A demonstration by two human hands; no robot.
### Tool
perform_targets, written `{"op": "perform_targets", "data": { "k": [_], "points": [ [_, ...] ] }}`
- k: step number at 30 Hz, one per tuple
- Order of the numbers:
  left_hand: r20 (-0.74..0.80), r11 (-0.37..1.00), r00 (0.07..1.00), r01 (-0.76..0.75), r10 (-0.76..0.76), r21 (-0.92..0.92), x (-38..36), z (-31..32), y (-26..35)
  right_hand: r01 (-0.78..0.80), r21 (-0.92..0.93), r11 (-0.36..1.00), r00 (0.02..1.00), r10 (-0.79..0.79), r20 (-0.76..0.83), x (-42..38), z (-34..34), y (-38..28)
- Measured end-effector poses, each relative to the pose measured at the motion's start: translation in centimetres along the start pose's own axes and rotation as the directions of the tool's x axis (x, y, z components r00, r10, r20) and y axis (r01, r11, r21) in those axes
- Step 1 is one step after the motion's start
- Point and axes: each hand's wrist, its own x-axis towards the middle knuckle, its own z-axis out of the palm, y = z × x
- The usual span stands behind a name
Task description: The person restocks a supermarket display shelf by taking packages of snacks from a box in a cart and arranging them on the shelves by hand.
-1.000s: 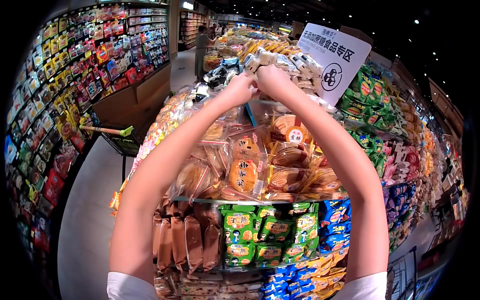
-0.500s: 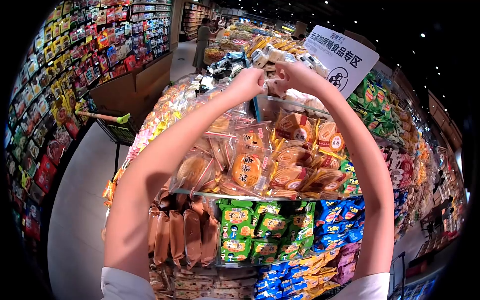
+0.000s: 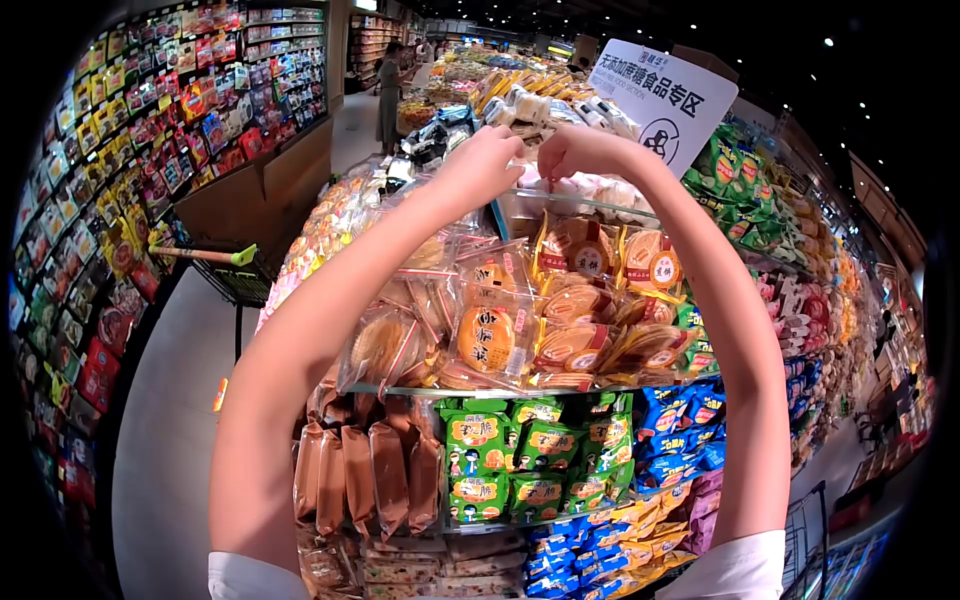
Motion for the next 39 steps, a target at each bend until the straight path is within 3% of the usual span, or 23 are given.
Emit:
{"op": "perform_targets", "data": {
  "k": [2, 3, 5, 6, 7, 9, 11, 12, 13, 15, 17, 19, 20, 23, 25, 26, 27, 29, 33, 35, 36, 37, 39],
  "points": [
    [0.147, 0.998, 0.988, 0.044, -0.039, -0.035, 1.0, 0.1, 0.7, 0.060, 0.057, 0.997, 0.998, -0.059, -0.024, -1.2, -0.1, 0.6],
    [0.141, 0.999, 0.990, 0.028, -0.022, -0.039, 1.7, 0.1, 1.2, 0.051, 0.050, 0.997, 0.998, -0.049, -0.037, -1.8, -0.5, 1.2],
    [0.439, 0.975, 0.879, 0.221, -0.185, -0.033, 3.2, 0.2, 2.2, -0.064, 0.124, 0.990, 0.954, 0.097, -0.285, -3.5, -1.1, 3.0],
    [0.545, 0.979, 0.821, 0.204, -0.170, -0.002, 4.1, 0.9, 1.9, -0.105, 0.157, 0.982, 0.947, 0.147, -0.284, -4.0, -0.8, 5.0],
    [0.541, 0.980, 0.826, 0.198, -0.162, -0.008, 4.6, 1.4, 2.1, -0.072, 0.165, 0.984, 0.949, 0.118, -0.291, -4.5, 0.4, 6.8],
    [0.627, 0.949, 0.775, 0.250, -0.077, -0.193, 5.6, 2.3, 2.7, -0.239, 0.088, 0.967, 0.945, 0.252, -0.206, -5.8, 3.2, 7.7],
    [0.712, 0.935, 0.700, 0.210, 0.060, -0.285, 6.8, 4.8, 2.2, -0.257, 0.208, 0.944, 0.955, 0.281, -0.094, -6.8, 3.3, 7.4],
    [0.725, 0.926, 0.689, 0.274, 0.001, -0.262, 6.6, 5.8, 2.4, -0.116, 0.226, 0.967, 0.990, 0.132, -0.055, -6.3, 3.0, 9.5],
    [0.740, 0.913, 0.670, 0.336, -0.057, -0.233, 6.2, 6.0, 3.3, -0.117, 0.226, 0.967, 0.988, 0.135, -0.069, -6.8, 2.5, 9.0],
    [0.724, 0.946, 0.689, 0.227, 0.012, -0.232, 5.8, 6.0, 3.6, -0.233, 0.147, 0.961, 0.961, 0.251, -0.114, -7.5, 2.6, 8.1],
    [0.718, 0.943, 0.696, 0.224, 0.020, -0.244, 5.3, 5.9, 3.5, -0.086, 0.212, 0.974, 0.956, 0.140, -0.259, -8.1, 4.8, 8.4],
    [0.726, 0.949, 0.687, 0.238, -0.015, -0.205, 5.1, 5.8, 3.7, -0.197, 0.265, 0.944, 0.943, 0.256, -0.212, -8.2, 3.8, 8.7],
    [0.729, 0.954, 0.683, 0.248, -0.052, -0.165, 5.1, 5.6, 3.7, -0.142, 0.240, 0.960, 0.913, 0.220, -0.343, -8.6, 4.1, 8.7],
    [0.747, 0.958, 0.660, 0.259, -0.084, -0.120, 5.8, 5.9, 3.0, -0.066, 0.203, 0.977, 0.910, 0.143, -0.390, -9.0, 5.5, 9.3],
    [0.633, 0.964, 0.774, 0.183, -0.020, -0.192, 6.8, 4.6, 4.3, -0.045, 0.226, 0.973, 0.906, 0.136, -0.402, -9.0, 5.4, 9.5],
    [0.745, 0.951, 0.655, 0.293, -0.125, -0.098, 6.6, 4.4, 5.5, -0.037, 0.181, 0.983, 0.899, 0.112, -0.422, -8.8, 6.2, 9.7],
    [0.729, 0.971, 0.683, 0.204, -0.049, -0.127, 6.0, 4.8, 6.1, -0.029, 0.130, 0.991, 0.890, 0.085, -0.449, -8.8, 6.4, 9.8],
    [0.633, 0.966, 0.768, 0.225, -0.094, -0.130, 5.7, 5.7, 6.3, -0.028, 0.201, 0.979, 0.891, 0.115, -0.439, -9.7, 5.9, 8.5],
    [0.710, 0.979, 0.692, 0.203, -0.133, -0.014, 6.5, 4.7, 8.4, -0.117, 0.192, 0.974, 0.895, 0.187, -0.405, -10.8, 5.3, 7.9],
    [0.422, 0.988, 0.901, 0.143, -0.103, -0.065, 7.1, 4.6, 9.3, 0.021, 0.104, 0.994, 0.736, 0.055, -0.674, -12.3, 4.3, 6.8],
    [0.189, 0.988, 0.976, 0.126, -0.109, -0.086, 6.2, 3.9, 12.0, 0.050, 0.168, 0.984, 0.705, 0.084, -0.704, -14.1, 3.5, 5.1],
    [0.082, 0.984, 0.992, 0.108, -0.098, -0.141, 5.3, 2.8, 15.4, 0.060, 0.101, 0.993, 0.624, 0.042, -0.780, -15.8, 3.2, 3.8],
    [0.029, 0.927, 1.000, 0.003, 0.009, -0.375, 3.1, 1.1, 22.0, 0.012, 0.128, 0.992, 0.642, 0.091, -0.761, -20.0, 3.4, 0.2]
  ]
}}
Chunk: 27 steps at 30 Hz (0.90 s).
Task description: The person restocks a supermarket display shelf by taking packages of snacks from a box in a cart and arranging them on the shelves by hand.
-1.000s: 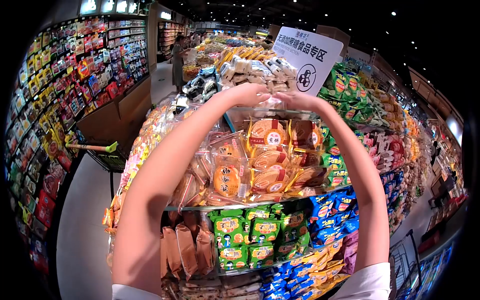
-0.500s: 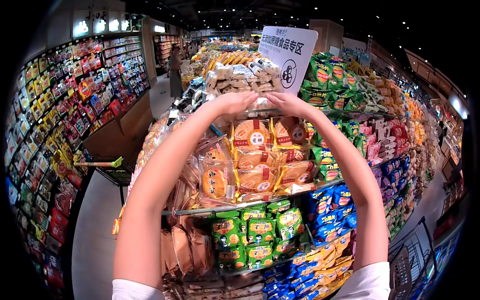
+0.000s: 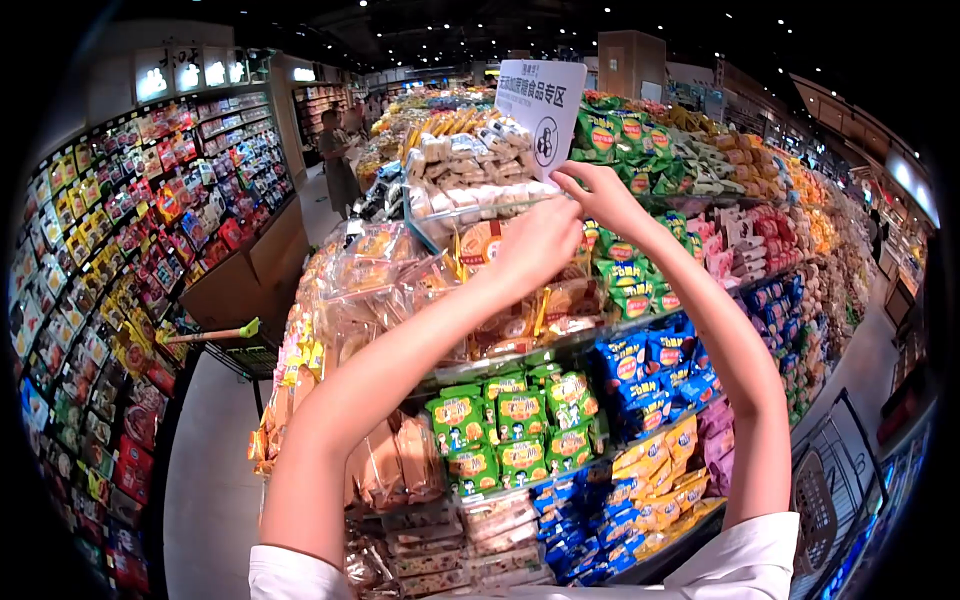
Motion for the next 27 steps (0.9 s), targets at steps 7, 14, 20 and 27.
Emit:
{"op": "perform_targets", "data": {
  "k": [7, 14, 20, 27],
  "points": [
    [0.359, 0.883, 0.899, -0.061, 0.251, -0.464, -3.7, 2.4, 19.0, -0.310, -0.105, 0.945, 0.945, 0.318, 0.072, -17.6, -11.6, -9.6],
    [0.334, 0.570, 0.799, -0.014, 0.501, -0.821, -8.1, 10.6, 33.7, -0.761, 0.166, 0.627, 0.591, 0.775, -0.223, -41.5, -20.9, -15.3],
    [0.594, 0.349, 0.624, 0.481, 0.508, -0.804, -13.5, 16.2, 42.5, -0.960, 0.249, 0.127, 0.069, 0.972, -0.226, -60.7, -22.3, -18.7],
    [0.854, 0.193, 0.271, 0.902, 0.444, -0.387, -21.1, 13.7, 48.4, -0.971, -0.210, -0.116, -0.120, 0.993, 0.008, -83.7, -15.6, -10.4]
  ]
}}
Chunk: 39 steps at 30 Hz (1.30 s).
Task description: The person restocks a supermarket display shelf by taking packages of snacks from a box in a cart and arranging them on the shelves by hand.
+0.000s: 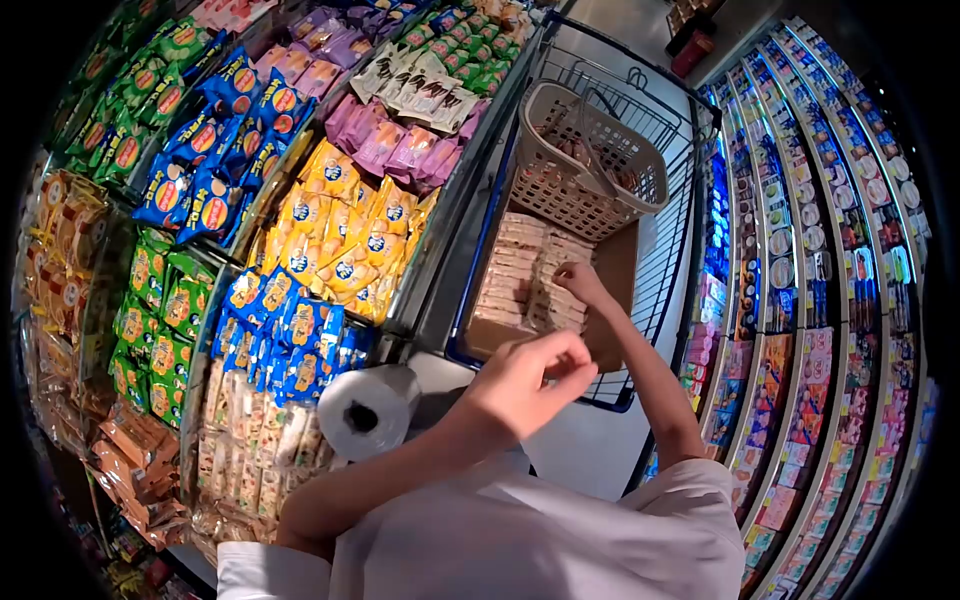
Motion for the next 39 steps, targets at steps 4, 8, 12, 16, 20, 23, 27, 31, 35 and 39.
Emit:
{"op": "perform_targets", "data": {
  "k": [4, 8, 12, 16, 20, 23, 27, 31, 35, 39],
  "points": [
    [-0.128, 0.965, 0.965, 0.207, -0.228, -0.164, 5.9, 2.0, -7.6, 0.099, -0.230, 0.968, 0.993, -0.112, -0.043, 10.3, 4.0, 4.1],
    [-0.300, 0.936, 0.895, 0.271, -0.330, -0.224, 10.7, 3.3, -16.1, 0.200, -0.507, 0.838, 0.959, -0.275, -0.076, 16.2, 7.0, 4.9],
    [-0.347, 0.890, 0.831, 0.335, -0.434, -0.310, 13.0, 3.6, -17.6, 0.301, -0.537, 0.788, 0.917, -0.394, -0.064, 20.2, 8.2, 5.7],
    [-0.420, 0.868, 0.759, 0.432, -0.497, -0.247, 14.8, 2.8, -17.6, 0.303, -0.736, 0.606, 0.860, -0.507, -0.064, 23.5, 11.5, 8.2],
    [-0.415, 0.893, 0.790, 0.400, -0.451, -0.208, 16.1, 1.6, -17.6, 0.435, -0.499, 0.749, 0.898, -0.400, 0.182, 21.6, 8.3, 6.7],
    [-0.446, 0.912, 0.795, 0.360, -0.411, -0.197, 16.4, 1.1, -16.6, 0.718, -0.245, 0.652, 0.672, -0.740, -0.001, 18.3, 3.8, 5.2],
    [-0.519, 0.930, 0.780, 0.225, -0.351, -0.290, 16.1, 0.5, -13.2, 0.634, 0.076, 0.770, 0.774, -0.629, -0.080, 12.8, -0.2, 3.1],
    [-0.538, 0.954, 0.811, 0.079, -0.230, -0.289, 14.0, -0.2, -9.1, -0.297, 0.932, 0.210, 0.948, -0.048, 0.313, 4.6, -6.0, -2.8],
    [-0.520, 0.943, 0.845, -0.062, -0.126, -0.328, 9.8, 0.0, -2.5, -0.549, 0.738, -0.391, 0.781, -0.555, 0.287, -0.6, -10.6, -7.6],
    [-0.392, 0.885, 0.919, -0.221, 0.048, -0.410, 2.2, 0.3, 3.1, -0.530, 0.812, -0.244, 0.671, -0.706, 0.226, -5.3, -12.1, -15.2]
  ]
}}
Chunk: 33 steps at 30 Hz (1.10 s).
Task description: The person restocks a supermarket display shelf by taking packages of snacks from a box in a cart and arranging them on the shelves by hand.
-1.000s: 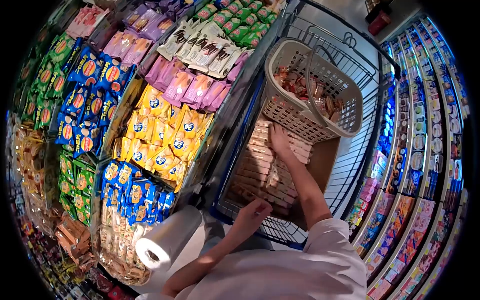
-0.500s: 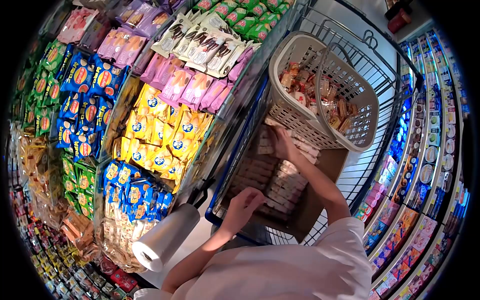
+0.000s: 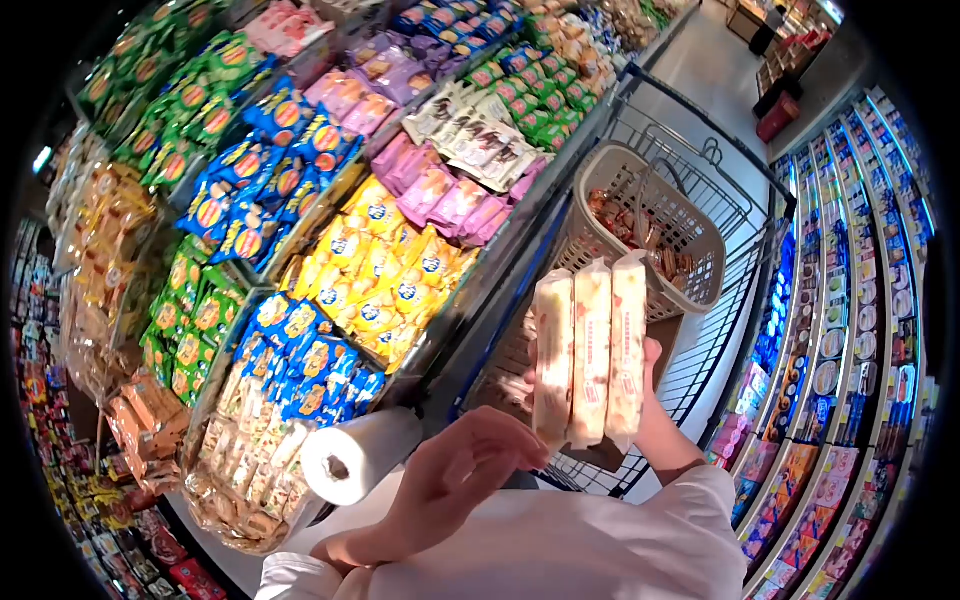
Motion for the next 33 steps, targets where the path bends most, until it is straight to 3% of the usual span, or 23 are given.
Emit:
{"op": "perform_targets", "data": {
  "k": [2, 3, 4, 5, 6, 7, 9, 10, 11, 14, 15, 18, 20, 26, 28, 30, 32, 33],
  "points": [
    [0.012, 0.976, 0.981, -0.195, 0.195, 0.098, -3.9, -1.2, 2.1, -0.058, -0.079, 0.995, 0.995, 0.065, 0.081, 1.3, 3.8, 2.4],
    [-0.106, 0.957, 0.957, -0.253, 0.269, 0.144, -5.9, -1.8, 2.5, -0.055, -0.234, 0.971, 0.996, 0.069, 0.055, 1.9, 6.4, 3.7],
    [-0.057, 0.898, 0.913, -0.384, 0.404, 0.215, -7.6, -3.7, 2.8, -0.050, -0.381, 0.923, 0.997, 0.068, 0.032, 2.4, 9.6, 5.3],
    [-0.141, 0.890, 0.888, -0.407, 0.439, 0.207, -9.3, -5.3, 3.1, -0.036, -0.583, 0.812, 0.999, 0.033, -0.015, 2.9, 13.4, 6.9],
    [-0.228, 0.880, 0.853, -0.432, 0.470, 0.197, -10.8, -6.2, 3.5, -0.061, -0.776, 0.628, 0.995, 0.102, 0.005, 4.6, 16.7, 8.6],
    [-0.218, 0.848, 0.821, -0.524, 0.527, 0.076, -12.0, -7.7, 3.7, 0.051, -0.908, 0.417, 0.998, 0.022, 0.066, 6.1, 19.6, 11.5],
    [-0.290, 0.744, 0.750, -0.649, 0.594, -0.155, -14.9, -10.4, 2.9, 0.235, -0.972, -0.023, 0.972, -0.003, 0.236, 9.6, 23.1, 17.5],
    [-0.315, 0.779, 0.749, -0.626, 0.582, -0.049, -16.2, -12.6, 2.5, 0.321, -0.921, -0.220, 0.947, 0.048, 0.319, 11.4, 23.9, 20.1],
    [-0.340, 0.806, 0.748, -0.589, 0.570, 0.056, -17.4, -14.8, 2.1, 0.386, -0.875, -0.292, 0.921, 0.070, 0.383, 12.8, 25.2, 22.7],
    [-0.597, 0.696, 0.598, -0.713, 0.535, -0.090, -20.0, -17.5, 6.1, 0.477, -0.797, -0.371, 0.878, 0.156, 0.453, 17.1, 26.8, 28.2],
    [-0.599, 0.701, 0.615, -0.703, 0.513, -0.122, -21.5, -18.0, 7.8, 0.367, -0.868, -0.335, 0.927, 0.206, 0.312, 17.3, 29.0, 29.5],
    [-0.620, 0.636, 0.620, -0.733, 0.481, -0.240, -25.1, -20.6, 11.0, 0.504, -0.781, -0.370, 0.852, 0.361, 0.379, 19.7, 30.3, 31.9],
    [-0.629, 0.636, 0.601, -0.742, 0.493, -0.212, -26.5, -22.2, 12.0, 0.530, -0.756, -0.385, 0.837, 0.384, 0.391, 20.5, 31.2, 33.4],
    [-0.591, 0.628, 0.590, -0.759, 0.550, -0.173, -27.4, -26.2, 16.1, 0.557, -0.711, -0.430, 0.829, 0.339, 0.445, 23.9, 34.3, 35.6],
    [-0.522, 0.652, 0.616, -0.745, 0.590, -0.144, -26.8, -27.5, 18.0, 0.575, -0.662, -0.480, 0.814, 0.255, 0.522, 25.5, 34.6, 35.5],
    [-0.471, 0.643, 0.602, -0.761, 0.645, -0.092, -25.6, -28.7, 20.4, 0.629, -0.638, -0.444, 0.769, 0.233, 0.595, 28.7, 35.4, 34.1],
    [-0.255, 0.568, 0.564, -0.821, 0.786, -0.065, -24.1, -30.6, 23.5, 0.415, -0.909, -0.028, 0.881, 0.261, 0.394, 31.1, 38.7, 32.1],
    [-0.299, 0.570, 0.546, -0.822, 0.783, -0.010, -23.4, -31.5, 24.9, 0.387, -0.922, 0.009, 0.889, 0.262, 0.376, 32.2, 39.7, 31.1]
  ]
}}
